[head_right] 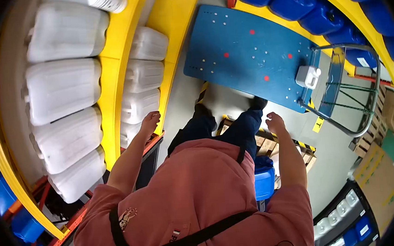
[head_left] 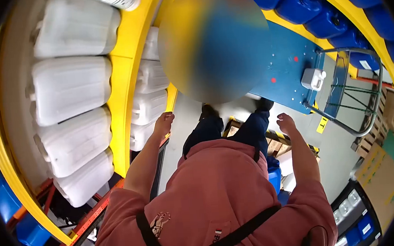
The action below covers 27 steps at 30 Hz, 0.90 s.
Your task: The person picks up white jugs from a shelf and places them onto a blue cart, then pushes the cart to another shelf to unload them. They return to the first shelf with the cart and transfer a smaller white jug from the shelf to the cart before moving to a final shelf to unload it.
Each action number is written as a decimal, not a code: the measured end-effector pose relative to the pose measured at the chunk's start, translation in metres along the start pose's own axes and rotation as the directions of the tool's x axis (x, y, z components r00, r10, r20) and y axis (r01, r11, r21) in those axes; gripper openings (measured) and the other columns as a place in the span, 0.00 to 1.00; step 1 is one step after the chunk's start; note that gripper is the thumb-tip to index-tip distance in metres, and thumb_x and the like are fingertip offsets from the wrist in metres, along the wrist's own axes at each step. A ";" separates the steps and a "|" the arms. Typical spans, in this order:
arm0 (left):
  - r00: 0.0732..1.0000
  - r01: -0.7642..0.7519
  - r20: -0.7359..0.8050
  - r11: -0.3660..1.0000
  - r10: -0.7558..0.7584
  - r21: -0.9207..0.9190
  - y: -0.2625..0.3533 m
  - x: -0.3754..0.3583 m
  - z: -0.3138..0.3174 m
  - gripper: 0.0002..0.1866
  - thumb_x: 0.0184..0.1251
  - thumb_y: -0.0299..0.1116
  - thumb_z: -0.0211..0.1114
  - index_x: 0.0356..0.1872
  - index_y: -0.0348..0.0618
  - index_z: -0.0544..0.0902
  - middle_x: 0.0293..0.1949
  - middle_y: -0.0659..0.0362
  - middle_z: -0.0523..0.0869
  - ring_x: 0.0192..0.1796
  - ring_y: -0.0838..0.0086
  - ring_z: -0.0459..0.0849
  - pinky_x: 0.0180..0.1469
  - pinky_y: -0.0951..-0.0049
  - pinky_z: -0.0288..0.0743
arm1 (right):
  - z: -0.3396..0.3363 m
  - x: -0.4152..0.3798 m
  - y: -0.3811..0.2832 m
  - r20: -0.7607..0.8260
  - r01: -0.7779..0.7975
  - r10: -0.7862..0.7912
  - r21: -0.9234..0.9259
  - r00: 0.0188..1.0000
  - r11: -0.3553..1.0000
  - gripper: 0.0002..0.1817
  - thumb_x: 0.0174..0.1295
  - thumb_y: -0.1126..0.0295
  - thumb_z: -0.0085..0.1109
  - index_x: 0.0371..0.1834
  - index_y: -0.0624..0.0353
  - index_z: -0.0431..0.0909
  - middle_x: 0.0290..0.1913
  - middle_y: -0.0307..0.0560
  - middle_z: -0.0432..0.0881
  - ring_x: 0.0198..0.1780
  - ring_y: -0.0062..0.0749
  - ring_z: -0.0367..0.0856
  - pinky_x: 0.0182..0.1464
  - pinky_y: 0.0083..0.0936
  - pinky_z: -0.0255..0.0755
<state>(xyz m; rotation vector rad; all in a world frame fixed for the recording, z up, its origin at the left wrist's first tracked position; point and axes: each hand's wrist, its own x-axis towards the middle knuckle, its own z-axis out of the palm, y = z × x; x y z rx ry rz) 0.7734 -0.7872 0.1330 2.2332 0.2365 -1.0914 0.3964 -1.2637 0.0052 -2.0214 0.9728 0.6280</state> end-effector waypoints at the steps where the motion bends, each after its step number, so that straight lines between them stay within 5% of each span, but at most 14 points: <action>1: 0.998 0.046 -0.050 0.998 -0.049 -0.050 -0.038 -0.001 -0.022 0.27 0.71 0.46 0.65 0.64 0.37 0.81 0.52 0.54 0.88 0.49 0.69 0.86 0.50 0.68 0.81 | 0.003 -0.008 -0.026 0.051 0.037 -0.035 -0.040 0.998 0.999 0.19 0.65 0.62 0.62 0.57 0.55 0.82 0.56 0.53 0.87 0.60 0.51 0.84 0.63 0.40 0.77; 3: 0.977 0.156 -0.100 0.948 -0.190 -0.279 -0.102 -0.022 -0.054 0.26 0.71 0.43 0.64 0.62 0.34 0.82 0.50 0.52 0.89 0.48 0.69 0.86 0.52 0.67 0.80 | 0.004 -0.023 -0.080 0.201 0.116 -0.075 -0.197 0.977 0.974 0.20 0.65 0.60 0.63 0.59 0.54 0.81 0.58 0.51 0.87 0.61 0.51 0.84 0.64 0.40 0.77; 6: 0.951 0.205 -0.177 0.945 -0.254 -0.253 -0.153 -0.073 -0.076 0.25 0.72 0.43 0.63 0.62 0.34 0.83 0.57 0.46 0.88 0.58 0.63 0.86 0.62 0.64 0.76 | -0.009 -0.031 -0.152 0.272 0.260 -0.191 -0.248 0.943 0.933 0.21 0.66 0.60 0.64 0.60 0.54 0.81 0.59 0.52 0.87 0.62 0.51 0.83 0.64 0.41 0.76; 9: 0.923 0.270 -0.226 0.942 -0.312 -0.199 -0.250 -0.096 -0.074 0.25 0.73 0.45 0.63 0.61 0.37 0.84 0.56 0.46 0.89 0.59 0.59 0.86 0.62 0.61 0.76 | -0.015 -0.032 -0.214 0.295 0.349 -0.257 -0.324 0.920 0.879 0.21 0.66 0.61 0.64 0.59 0.56 0.81 0.60 0.53 0.86 0.62 0.51 0.83 0.64 0.40 0.77; 11: 0.906 0.190 -0.269 0.881 -0.327 -0.432 -0.249 -0.129 -0.039 0.20 0.72 0.45 0.62 0.54 0.40 0.85 0.35 0.62 0.82 0.35 0.76 0.78 0.34 0.71 0.73 | -0.031 -0.014 -0.229 0.304 0.433 -0.332 -0.378 0.893 0.819 0.21 0.65 0.62 0.64 0.59 0.58 0.81 0.59 0.53 0.87 0.61 0.52 0.84 0.63 0.41 0.77; 12: 0.944 0.168 -0.220 0.933 -0.245 -0.320 -0.231 -0.082 -0.043 0.21 0.73 0.46 0.63 0.54 0.39 0.86 0.38 0.60 0.86 0.36 0.75 0.80 0.39 0.70 0.76 | -0.034 -0.032 -0.188 0.223 0.318 -0.252 -0.345 0.942 0.883 0.21 0.64 0.62 0.64 0.59 0.58 0.81 0.58 0.54 0.87 0.60 0.52 0.84 0.62 0.41 0.78; 14: 0.997 0.036 -0.072 0.999 -0.039 -0.041 -0.155 0.002 -0.021 0.25 0.71 0.48 0.64 0.59 0.39 0.85 0.55 0.47 0.89 0.55 0.58 0.87 0.60 0.61 0.79 | -0.018 -0.080 -0.080 0.037 0.126 -0.121 -0.217 0.992 0.968 0.22 0.64 0.63 0.63 0.60 0.58 0.80 0.56 0.57 0.88 0.58 0.55 0.85 0.60 0.44 0.79; 15: 0.991 0.068 -0.110 0.996 -0.073 -0.050 -0.155 -0.021 0.005 0.26 0.71 0.50 0.64 0.59 0.40 0.85 0.56 0.47 0.89 0.56 0.57 0.87 0.61 0.61 0.79 | -0.033 -0.065 -0.071 0.061 0.179 -0.169 -0.276 0.984 0.944 0.21 0.64 0.63 0.63 0.58 0.58 0.81 0.55 0.58 0.88 0.57 0.55 0.86 0.58 0.45 0.79; 18: 0.975 0.077 -0.202 0.991 -0.098 -0.108 -0.175 -0.088 0.024 0.27 0.71 0.52 0.65 0.59 0.41 0.86 0.54 0.47 0.90 0.56 0.53 0.87 0.60 0.57 0.80 | -0.050 -0.059 -0.126 0.087 0.301 -0.288 -0.328 0.954 0.896 0.18 0.62 0.64 0.60 0.52 0.62 0.84 0.46 0.62 0.89 0.51 0.58 0.88 0.53 0.46 0.80; 21: 0.949 0.185 -0.191 0.934 -0.251 -0.307 -0.193 -0.132 0.056 0.29 0.68 0.53 0.66 0.61 0.42 0.85 0.54 0.48 0.90 0.56 0.55 0.88 0.62 0.59 0.80 | -0.051 0.013 -0.143 0.192 0.505 -0.469 -0.237 0.862 0.830 0.18 0.62 0.66 0.62 0.53 0.62 0.84 0.42 0.55 0.90 0.45 0.47 0.89 0.46 0.40 0.80; 23: 0.918 0.258 -0.179 0.875 -0.354 -0.411 -0.218 -0.152 0.071 0.29 0.67 0.53 0.66 0.62 0.44 0.84 0.54 0.49 0.90 0.56 0.56 0.88 0.62 0.61 0.80 | -0.038 0.030 -0.179 0.223 0.472 -0.456 -0.022 0.861 0.881 0.17 0.63 0.68 0.64 0.54 0.61 0.84 0.39 0.46 0.88 0.39 0.32 0.85 0.41 0.32 0.78; 27: 0.864 0.325 -0.153 0.763 -0.479 -0.558 -0.272 -0.186 0.088 0.30 0.65 0.54 0.65 0.62 0.45 0.85 0.51 0.49 0.91 0.54 0.57 0.89 0.59 0.60 0.82 | -0.002 -0.002 -0.307 0.338 0.571 -0.518 -0.074 0.785 0.818 0.15 0.65 0.70 0.64 0.52 0.64 0.84 0.44 0.51 0.89 0.47 0.32 0.87 0.49 0.30 0.79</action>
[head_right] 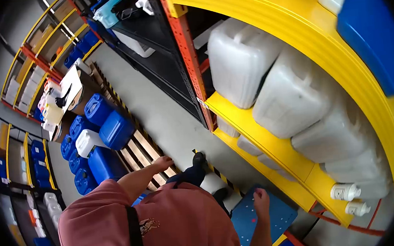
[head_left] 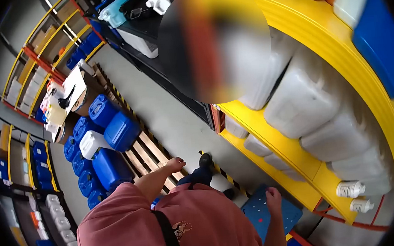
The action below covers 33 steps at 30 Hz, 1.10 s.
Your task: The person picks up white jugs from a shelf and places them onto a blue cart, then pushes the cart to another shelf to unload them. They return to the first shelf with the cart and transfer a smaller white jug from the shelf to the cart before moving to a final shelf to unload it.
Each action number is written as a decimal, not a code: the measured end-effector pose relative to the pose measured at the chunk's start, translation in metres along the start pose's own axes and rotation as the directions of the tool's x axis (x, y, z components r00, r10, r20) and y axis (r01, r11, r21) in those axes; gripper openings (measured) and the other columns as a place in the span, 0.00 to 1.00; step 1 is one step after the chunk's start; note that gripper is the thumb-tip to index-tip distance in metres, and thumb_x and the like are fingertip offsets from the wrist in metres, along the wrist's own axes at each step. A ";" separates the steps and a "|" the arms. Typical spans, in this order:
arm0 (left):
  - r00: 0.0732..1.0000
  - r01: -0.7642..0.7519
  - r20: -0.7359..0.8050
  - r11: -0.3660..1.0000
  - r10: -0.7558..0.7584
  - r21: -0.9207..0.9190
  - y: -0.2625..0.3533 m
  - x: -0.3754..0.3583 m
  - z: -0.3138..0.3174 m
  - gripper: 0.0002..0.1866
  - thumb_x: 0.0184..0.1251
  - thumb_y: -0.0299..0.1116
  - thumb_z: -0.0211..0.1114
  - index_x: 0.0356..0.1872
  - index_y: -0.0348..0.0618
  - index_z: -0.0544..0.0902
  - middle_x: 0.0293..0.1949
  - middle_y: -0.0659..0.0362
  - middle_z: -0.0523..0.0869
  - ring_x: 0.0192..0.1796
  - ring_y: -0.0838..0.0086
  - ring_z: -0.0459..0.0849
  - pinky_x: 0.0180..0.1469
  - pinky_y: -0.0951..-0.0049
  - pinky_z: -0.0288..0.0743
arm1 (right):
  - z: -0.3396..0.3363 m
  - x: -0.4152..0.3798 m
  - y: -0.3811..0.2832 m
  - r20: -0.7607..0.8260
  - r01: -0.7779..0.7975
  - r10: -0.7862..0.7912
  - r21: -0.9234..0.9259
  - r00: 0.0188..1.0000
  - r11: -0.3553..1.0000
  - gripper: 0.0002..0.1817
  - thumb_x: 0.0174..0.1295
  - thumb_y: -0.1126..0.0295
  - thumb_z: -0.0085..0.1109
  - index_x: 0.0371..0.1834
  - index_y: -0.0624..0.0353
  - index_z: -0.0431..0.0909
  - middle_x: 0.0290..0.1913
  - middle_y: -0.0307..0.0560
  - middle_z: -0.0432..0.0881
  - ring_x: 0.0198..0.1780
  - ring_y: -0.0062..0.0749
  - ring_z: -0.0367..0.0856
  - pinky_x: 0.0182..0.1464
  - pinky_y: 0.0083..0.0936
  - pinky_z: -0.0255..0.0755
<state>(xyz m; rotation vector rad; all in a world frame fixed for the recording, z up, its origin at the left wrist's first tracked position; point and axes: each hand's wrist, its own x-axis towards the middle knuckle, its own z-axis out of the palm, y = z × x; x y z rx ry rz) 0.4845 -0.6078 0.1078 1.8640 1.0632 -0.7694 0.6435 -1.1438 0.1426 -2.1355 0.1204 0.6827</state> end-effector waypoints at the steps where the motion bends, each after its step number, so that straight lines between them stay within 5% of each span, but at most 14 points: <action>1: 0.999 0.028 -0.040 1.000 -0.027 0.010 -0.016 -0.001 -0.004 0.30 0.65 0.54 0.65 0.61 0.45 0.86 0.51 0.49 0.91 0.54 0.56 0.89 0.59 0.60 0.82 | 0.009 0.014 -0.025 0.057 0.039 -0.039 0.017 0.998 0.999 0.15 0.66 0.70 0.64 0.53 0.65 0.83 0.45 0.51 0.88 0.47 0.30 0.86 0.50 0.28 0.79; 9: 0.980 0.176 -0.050 0.962 -0.191 -0.209 -0.098 0.038 -0.067 0.30 0.67 0.52 0.65 0.63 0.43 0.85 0.60 0.45 0.87 0.62 0.53 0.85 0.65 0.59 0.78 | 0.140 0.096 -0.241 0.317 0.201 -0.221 0.096 0.922 0.975 0.14 0.70 0.75 0.63 0.57 0.66 0.80 0.49 0.46 0.88 0.49 0.25 0.86 0.54 0.24 0.79; 11: 0.975 0.201 -0.038 0.947 -0.217 -0.253 -0.109 0.064 -0.090 0.28 0.68 0.51 0.65 0.63 0.45 0.85 0.60 0.47 0.87 0.62 0.53 0.85 0.65 0.59 0.78 | 0.180 0.108 -0.300 0.372 0.217 -0.318 0.288 0.872 0.933 0.14 0.72 0.78 0.61 0.59 0.66 0.79 0.52 0.46 0.87 0.52 0.24 0.86 0.56 0.22 0.78; 15: 0.981 0.107 -0.128 0.959 -0.145 -0.263 -0.111 0.088 -0.168 0.26 0.70 0.49 0.63 0.62 0.45 0.85 0.59 0.48 0.88 0.60 0.55 0.86 0.61 0.56 0.79 | 0.244 0.110 -0.429 0.461 0.330 -0.442 0.306 0.769 0.893 0.14 0.72 0.79 0.58 0.59 0.68 0.79 0.56 0.47 0.87 0.57 0.27 0.85 0.61 0.24 0.77; 17: 0.968 0.213 -0.033 0.877 -0.251 -0.432 -0.089 0.090 -0.225 0.25 0.71 0.49 0.62 0.60 0.43 0.86 0.58 0.48 0.88 0.60 0.55 0.86 0.60 0.56 0.80 | 0.270 0.115 -0.476 0.461 0.399 -0.516 0.331 0.722 0.855 0.14 0.72 0.79 0.58 0.59 0.68 0.79 0.56 0.48 0.87 0.57 0.28 0.86 0.61 0.25 0.78; 20: 0.959 0.139 -0.171 0.898 -0.227 -0.417 -0.108 0.135 -0.256 0.26 0.72 0.49 0.62 0.60 0.40 0.84 0.57 0.48 0.89 0.60 0.55 0.86 0.62 0.59 0.80 | 0.302 0.122 -0.523 0.449 0.503 -0.636 0.390 0.627 0.771 0.14 0.71 0.79 0.59 0.59 0.67 0.79 0.55 0.50 0.88 0.56 0.32 0.87 0.61 0.27 0.78; 25: 0.954 0.146 -0.150 0.841 -0.258 -0.521 -0.090 0.166 -0.299 0.25 0.70 0.46 0.66 0.60 0.39 0.85 0.58 0.47 0.88 0.61 0.56 0.86 0.65 0.62 0.78 | 0.338 0.134 -0.591 0.498 0.484 -0.658 0.445 0.565 0.753 0.13 0.74 0.82 0.53 0.59 0.69 0.77 0.60 0.53 0.84 0.62 0.32 0.84 0.68 0.28 0.75; 27: 0.957 0.110 -0.190 0.877 -0.221 -0.467 -0.093 0.182 -0.302 0.23 0.72 0.46 0.64 0.59 0.41 0.86 0.51 0.54 0.91 0.52 0.64 0.88 0.58 0.66 0.80 | 0.352 0.145 -0.611 0.512 0.466 -0.668 0.479 0.539 0.744 0.13 0.74 0.82 0.52 0.59 0.69 0.77 0.60 0.54 0.84 0.62 0.32 0.84 0.68 0.28 0.75; 33: 0.929 0.085 -0.244 0.805 -0.277 -0.587 -0.108 0.240 -0.343 0.22 0.71 0.43 0.65 0.58 0.37 0.86 0.49 0.50 0.91 0.49 0.62 0.89 0.55 0.64 0.81 | 0.385 0.189 -0.678 0.557 0.459 -0.698 0.526 0.450 0.716 0.14 0.73 0.84 0.51 0.59 0.71 0.77 0.59 0.56 0.84 0.61 0.34 0.85 0.68 0.29 0.76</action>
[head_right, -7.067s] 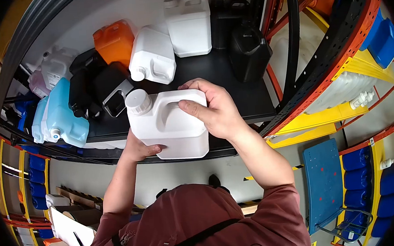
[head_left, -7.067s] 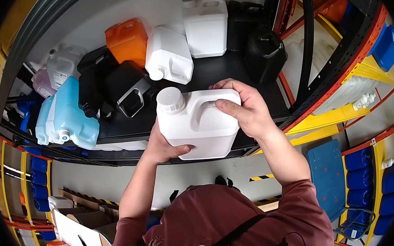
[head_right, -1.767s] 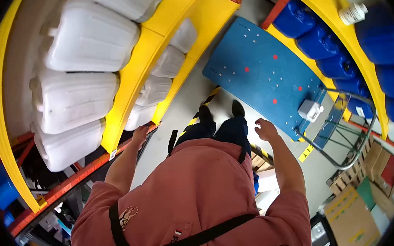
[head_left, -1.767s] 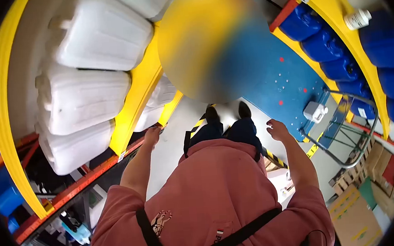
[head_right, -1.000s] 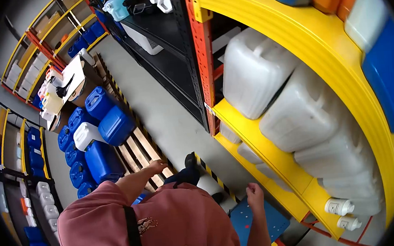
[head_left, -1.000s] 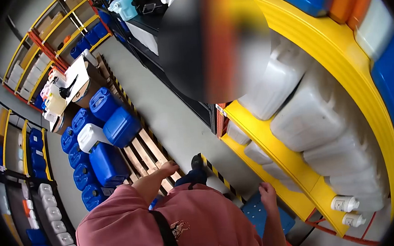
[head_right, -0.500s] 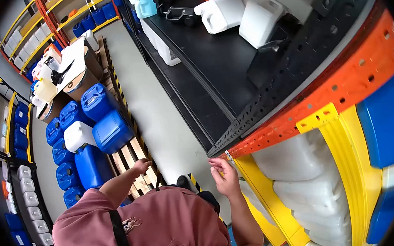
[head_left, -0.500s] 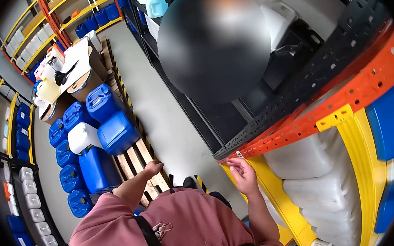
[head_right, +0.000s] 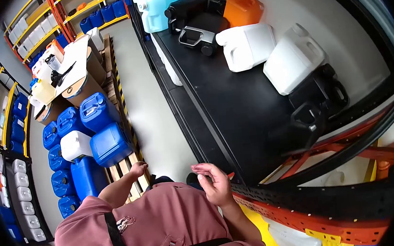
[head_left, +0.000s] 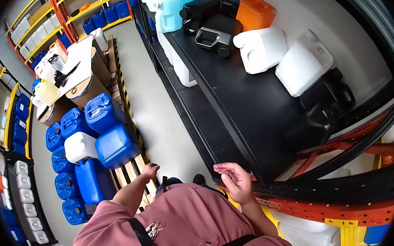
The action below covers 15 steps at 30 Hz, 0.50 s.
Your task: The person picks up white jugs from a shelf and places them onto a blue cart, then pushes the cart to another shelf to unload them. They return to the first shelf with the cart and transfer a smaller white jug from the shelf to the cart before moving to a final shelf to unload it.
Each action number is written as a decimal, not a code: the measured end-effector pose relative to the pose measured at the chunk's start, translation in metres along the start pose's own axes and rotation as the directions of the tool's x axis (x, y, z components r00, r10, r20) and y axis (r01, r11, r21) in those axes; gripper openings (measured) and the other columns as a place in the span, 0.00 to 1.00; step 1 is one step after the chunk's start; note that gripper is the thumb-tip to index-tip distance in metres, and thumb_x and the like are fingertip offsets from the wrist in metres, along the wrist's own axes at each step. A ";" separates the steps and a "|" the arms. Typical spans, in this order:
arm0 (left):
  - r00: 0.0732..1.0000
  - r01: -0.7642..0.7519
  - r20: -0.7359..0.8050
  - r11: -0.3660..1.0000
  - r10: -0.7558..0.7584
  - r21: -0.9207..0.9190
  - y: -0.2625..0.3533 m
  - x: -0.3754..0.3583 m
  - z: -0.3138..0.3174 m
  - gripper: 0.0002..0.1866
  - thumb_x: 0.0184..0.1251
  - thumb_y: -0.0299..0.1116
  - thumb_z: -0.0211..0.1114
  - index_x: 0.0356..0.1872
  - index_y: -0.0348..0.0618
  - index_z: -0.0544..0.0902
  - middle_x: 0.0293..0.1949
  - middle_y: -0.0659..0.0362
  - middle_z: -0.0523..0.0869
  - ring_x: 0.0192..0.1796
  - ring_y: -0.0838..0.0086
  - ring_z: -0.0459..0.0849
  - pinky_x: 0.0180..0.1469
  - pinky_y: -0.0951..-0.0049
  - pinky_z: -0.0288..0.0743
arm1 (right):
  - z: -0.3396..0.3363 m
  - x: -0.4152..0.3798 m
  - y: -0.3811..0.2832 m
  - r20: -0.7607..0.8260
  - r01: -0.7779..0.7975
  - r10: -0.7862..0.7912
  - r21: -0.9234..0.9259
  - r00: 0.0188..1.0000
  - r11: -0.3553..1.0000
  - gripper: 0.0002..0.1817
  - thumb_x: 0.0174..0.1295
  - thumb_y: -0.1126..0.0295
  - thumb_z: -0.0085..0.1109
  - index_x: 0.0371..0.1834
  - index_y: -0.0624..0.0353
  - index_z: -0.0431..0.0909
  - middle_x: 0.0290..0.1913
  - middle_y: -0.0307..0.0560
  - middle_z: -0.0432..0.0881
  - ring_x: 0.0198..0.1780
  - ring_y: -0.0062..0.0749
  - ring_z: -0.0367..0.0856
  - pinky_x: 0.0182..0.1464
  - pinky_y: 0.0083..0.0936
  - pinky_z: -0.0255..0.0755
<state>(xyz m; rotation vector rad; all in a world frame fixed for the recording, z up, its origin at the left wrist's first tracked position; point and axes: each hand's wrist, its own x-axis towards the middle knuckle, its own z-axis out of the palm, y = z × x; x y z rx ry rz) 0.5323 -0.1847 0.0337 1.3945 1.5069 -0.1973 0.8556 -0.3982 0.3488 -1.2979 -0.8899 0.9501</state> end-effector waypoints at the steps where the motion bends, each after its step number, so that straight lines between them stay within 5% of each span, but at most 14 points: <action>1: 1.000 0.027 0.008 0.998 -0.027 -0.061 -0.005 0.019 -0.003 0.23 0.70 0.44 0.66 0.58 0.38 0.86 0.50 0.48 0.91 0.50 0.60 0.89 0.56 0.63 0.81 | -0.001 0.014 -0.005 -0.001 0.003 -0.003 0.009 1.000 1.000 0.14 0.73 0.85 0.51 0.59 0.71 0.77 0.59 0.56 0.84 0.61 0.35 0.85 0.68 0.30 0.76; 4: 0.997 0.051 -0.043 0.990 -0.057 -0.133 0.028 0.044 -0.030 0.19 0.71 0.40 0.64 0.54 0.36 0.87 0.37 0.56 0.89 0.36 0.71 0.86 0.40 0.68 0.80 | 0.003 0.050 -0.014 -0.031 0.031 -0.031 0.004 0.999 1.000 0.14 0.72 0.85 0.51 0.58 0.72 0.77 0.58 0.57 0.84 0.61 0.35 0.85 0.67 0.31 0.77; 7: 0.997 0.047 -0.047 0.989 -0.054 -0.143 0.045 0.090 -0.048 0.19 0.71 0.39 0.65 0.55 0.38 0.87 0.38 0.57 0.90 0.37 0.70 0.86 0.37 0.68 0.80 | 0.012 0.083 -0.033 -0.096 0.099 -0.104 -0.050 0.990 0.994 0.13 0.69 0.82 0.55 0.55 0.69 0.79 0.56 0.56 0.86 0.57 0.38 0.87 0.63 0.29 0.78; 9: 1.000 0.008 -0.006 0.994 -0.009 -0.113 0.055 0.141 -0.067 0.19 0.70 0.39 0.65 0.56 0.39 0.87 0.40 0.58 0.89 0.36 0.72 0.86 0.35 0.68 0.79 | 0.012 0.114 -0.040 -0.118 0.215 -0.264 -0.321 0.957 0.922 0.14 0.66 0.80 0.59 0.54 0.67 0.80 0.56 0.57 0.86 0.58 0.43 0.86 0.63 0.34 0.77; 11: 0.997 -0.060 0.046 0.995 0.064 -0.076 0.080 0.176 -0.093 0.19 0.70 0.39 0.65 0.57 0.40 0.86 0.40 0.59 0.89 0.36 0.72 0.86 0.35 0.68 0.79 | 0.017 0.152 -0.064 -0.166 0.232 -0.430 -0.646 0.887 0.727 0.15 0.62 0.77 0.63 0.53 0.65 0.81 0.61 0.60 0.82 0.61 0.52 0.82 0.64 0.39 0.76; 14: 0.990 -0.070 0.119 0.997 0.075 -0.042 0.124 0.230 -0.134 0.23 0.71 0.40 0.64 0.63 0.39 0.82 0.46 0.56 0.90 0.40 0.71 0.87 0.37 0.70 0.79 | 0.016 0.221 -0.087 -0.293 -0.106 -0.498 -0.923 0.816 0.369 0.20 0.62 0.72 0.67 0.57 0.63 0.78 0.73 0.64 0.69 0.71 0.62 0.70 0.71 0.47 0.67; 15: 0.985 -0.123 0.119 0.992 0.123 -0.006 0.142 0.241 -0.148 0.24 0.69 0.41 0.64 0.61 0.38 0.84 0.46 0.53 0.91 0.42 0.68 0.89 0.44 0.67 0.81 | 0.011 0.247 -0.087 -0.322 -0.212 -0.535 -0.943 0.781 0.258 0.22 0.62 0.70 0.68 0.58 0.62 0.77 0.76 0.65 0.64 0.74 0.65 0.66 0.73 0.51 0.63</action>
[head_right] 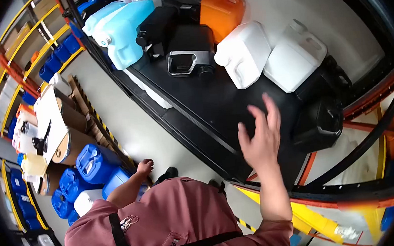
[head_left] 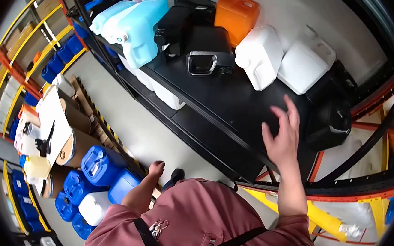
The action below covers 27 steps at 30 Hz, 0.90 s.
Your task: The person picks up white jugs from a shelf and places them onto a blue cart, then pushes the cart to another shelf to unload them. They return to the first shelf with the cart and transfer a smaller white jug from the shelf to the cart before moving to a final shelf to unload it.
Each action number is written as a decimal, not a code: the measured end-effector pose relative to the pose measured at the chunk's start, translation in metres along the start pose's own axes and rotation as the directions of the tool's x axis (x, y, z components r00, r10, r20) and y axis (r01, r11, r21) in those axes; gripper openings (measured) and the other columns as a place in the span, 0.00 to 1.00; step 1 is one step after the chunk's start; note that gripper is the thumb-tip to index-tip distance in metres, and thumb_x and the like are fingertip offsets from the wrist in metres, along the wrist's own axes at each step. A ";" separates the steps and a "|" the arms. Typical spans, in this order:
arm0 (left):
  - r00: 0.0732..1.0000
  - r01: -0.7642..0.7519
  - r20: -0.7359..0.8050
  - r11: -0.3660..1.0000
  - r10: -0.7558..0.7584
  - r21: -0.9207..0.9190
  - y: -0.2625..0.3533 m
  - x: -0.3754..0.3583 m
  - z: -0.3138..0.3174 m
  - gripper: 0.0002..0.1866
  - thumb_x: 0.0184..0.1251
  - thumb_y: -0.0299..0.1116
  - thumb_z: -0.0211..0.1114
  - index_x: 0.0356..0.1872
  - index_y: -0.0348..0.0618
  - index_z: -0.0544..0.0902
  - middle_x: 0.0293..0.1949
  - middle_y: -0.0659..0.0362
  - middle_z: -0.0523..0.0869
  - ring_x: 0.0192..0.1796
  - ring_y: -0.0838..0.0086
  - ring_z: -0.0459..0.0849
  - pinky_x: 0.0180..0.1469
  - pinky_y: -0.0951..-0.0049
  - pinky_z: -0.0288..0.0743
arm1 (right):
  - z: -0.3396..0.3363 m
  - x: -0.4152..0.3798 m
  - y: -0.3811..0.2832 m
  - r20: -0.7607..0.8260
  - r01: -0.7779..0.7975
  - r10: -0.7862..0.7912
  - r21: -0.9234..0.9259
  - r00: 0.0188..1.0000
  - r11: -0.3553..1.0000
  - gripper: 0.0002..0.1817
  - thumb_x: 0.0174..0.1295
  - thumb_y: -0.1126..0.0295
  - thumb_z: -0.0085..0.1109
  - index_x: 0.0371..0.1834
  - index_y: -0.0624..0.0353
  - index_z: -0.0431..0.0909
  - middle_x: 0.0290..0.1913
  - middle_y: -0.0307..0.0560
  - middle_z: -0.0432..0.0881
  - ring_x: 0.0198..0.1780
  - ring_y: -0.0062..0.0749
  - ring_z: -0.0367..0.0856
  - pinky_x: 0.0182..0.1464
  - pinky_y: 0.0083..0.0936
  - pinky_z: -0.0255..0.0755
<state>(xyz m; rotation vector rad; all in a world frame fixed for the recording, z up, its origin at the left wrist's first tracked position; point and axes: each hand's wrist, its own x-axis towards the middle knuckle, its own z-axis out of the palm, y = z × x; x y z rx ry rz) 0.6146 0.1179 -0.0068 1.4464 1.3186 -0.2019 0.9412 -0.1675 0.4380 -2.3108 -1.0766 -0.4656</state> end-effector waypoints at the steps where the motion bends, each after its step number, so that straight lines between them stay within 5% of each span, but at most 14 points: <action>1: 0.999 -0.047 0.001 0.998 0.047 0.029 0.016 0.012 -0.013 0.24 0.68 0.42 0.64 0.59 0.38 0.86 0.47 0.49 0.92 0.44 0.65 0.91 0.52 0.64 0.83 | 0.015 0.024 0.002 -0.022 -0.008 0.004 -0.151 1.000 0.988 0.23 0.61 0.66 0.71 0.57 0.62 0.79 0.79 0.65 0.61 0.78 0.66 0.60 0.75 0.51 0.62; 5: 0.935 -0.319 0.178 0.947 0.305 0.050 0.084 0.030 -0.067 0.23 0.71 0.40 0.63 0.61 0.37 0.83 0.50 0.49 0.91 0.50 0.64 0.90 0.57 0.64 0.81 | 0.086 0.081 0.014 0.003 -0.142 0.158 -0.415 0.987 0.899 0.25 0.57 0.60 0.77 0.54 0.62 0.83 0.82 0.62 0.56 0.83 0.68 0.48 0.76 0.65 0.57; 6: 0.922 -0.338 0.222 0.940 0.318 0.057 0.108 0.028 -0.077 0.19 0.78 0.35 0.62 0.63 0.37 0.81 0.50 0.54 0.89 0.50 0.71 0.87 0.52 0.70 0.80 | 0.099 0.091 0.015 0.031 -0.173 0.209 -0.456 0.977 0.873 0.22 0.58 0.61 0.76 0.51 0.60 0.84 0.83 0.59 0.55 0.84 0.67 0.46 0.74 0.72 0.56; 11: 0.817 -0.460 0.289 0.866 0.499 -0.195 0.180 0.007 -0.088 0.14 0.80 0.28 0.60 0.60 0.33 0.79 0.53 0.56 0.87 0.53 0.71 0.86 0.58 0.69 0.79 | 0.126 0.108 0.023 -0.013 -0.136 0.149 -0.499 0.989 0.856 0.12 0.60 0.66 0.73 0.44 0.58 0.85 0.83 0.55 0.56 0.84 0.67 0.45 0.74 0.75 0.56; 15: 0.722 -0.548 0.297 0.778 0.625 -0.305 0.208 -0.010 -0.083 0.14 0.80 0.31 0.61 0.60 0.37 0.81 0.49 0.58 0.89 0.51 0.76 0.87 0.56 0.74 0.79 | 0.122 0.116 0.027 -0.163 -0.095 0.033 -0.386 0.986 0.918 0.14 0.63 0.67 0.70 0.45 0.65 0.83 0.81 0.62 0.59 0.82 0.71 0.52 0.75 0.62 0.61; 16: 0.706 -0.559 0.318 0.774 0.633 -0.298 0.215 -0.016 -0.083 0.14 0.80 0.30 0.61 0.60 0.37 0.81 0.47 0.59 0.88 0.50 0.77 0.87 0.56 0.74 0.79 | 0.110 0.127 0.020 -0.213 -0.107 0.026 -0.381 0.977 0.918 0.17 0.67 0.66 0.67 0.49 0.69 0.81 0.79 0.67 0.63 0.78 0.71 0.60 0.75 0.52 0.64; 18: 0.688 -0.573 0.340 0.767 0.641 -0.289 0.227 -0.023 -0.082 0.13 0.80 0.30 0.61 0.59 0.37 0.81 0.46 0.60 0.88 0.49 0.78 0.87 0.55 0.74 0.79 | 0.091 0.155 0.032 -0.286 -0.166 0.102 -0.208 0.953 0.964 0.19 0.71 0.64 0.64 0.54 0.70 0.80 0.75 0.68 0.68 0.75 0.66 0.67 0.74 0.47 0.66; 19: 0.666 -0.586 0.354 0.754 0.656 -0.296 0.231 -0.026 -0.080 0.13 0.80 0.28 0.60 0.60 0.35 0.79 0.49 0.59 0.87 0.52 0.76 0.86 0.57 0.74 0.79 | 0.085 0.170 0.047 -0.310 -0.138 0.049 -0.272 0.949 0.953 0.23 0.75 0.59 0.59 0.57 0.72 0.78 0.70 0.68 0.75 0.71 0.62 0.73 0.72 0.43 0.69; 21: 0.642 -0.600 0.369 0.740 0.672 -0.303 0.241 -0.035 -0.080 0.13 0.81 0.26 0.59 0.61 0.34 0.78 0.53 0.57 0.86 0.55 0.75 0.85 0.60 0.73 0.78 | 0.069 0.198 0.052 -0.322 -0.205 0.133 -0.201 0.937 0.958 0.26 0.76 0.54 0.55 0.58 0.70 0.78 0.65 0.68 0.79 0.67 0.61 0.77 0.68 0.43 0.72; 24: 0.583 -0.675 0.344 0.674 0.736 -0.300 0.260 -0.049 -0.079 0.13 0.81 0.25 0.59 0.60 0.34 0.79 0.50 0.59 0.87 0.54 0.77 0.85 0.58 0.75 0.78 | 0.040 0.237 0.051 -0.111 -0.391 0.378 -0.372 0.919 0.842 0.31 0.76 0.44 0.50 0.59 0.66 0.79 0.57 0.64 0.85 0.60 0.60 0.82 0.62 0.46 0.76; 27: 0.555 -0.722 0.239 0.604 0.797 -0.338 0.273 -0.059 -0.072 0.11 0.78 0.28 0.63 0.57 0.37 0.82 0.44 0.60 0.88 0.47 0.79 0.87 0.53 0.75 0.80 | 0.038 0.261 0.061 -0.084 -0.389 0.388 -0.395 0.918 0.832 0.34 0.75 0.41 0.47 0.57 0.65 0.82 0.55 0.64 0.86 0.59 0.58 0.83 0.61 0.45 0.77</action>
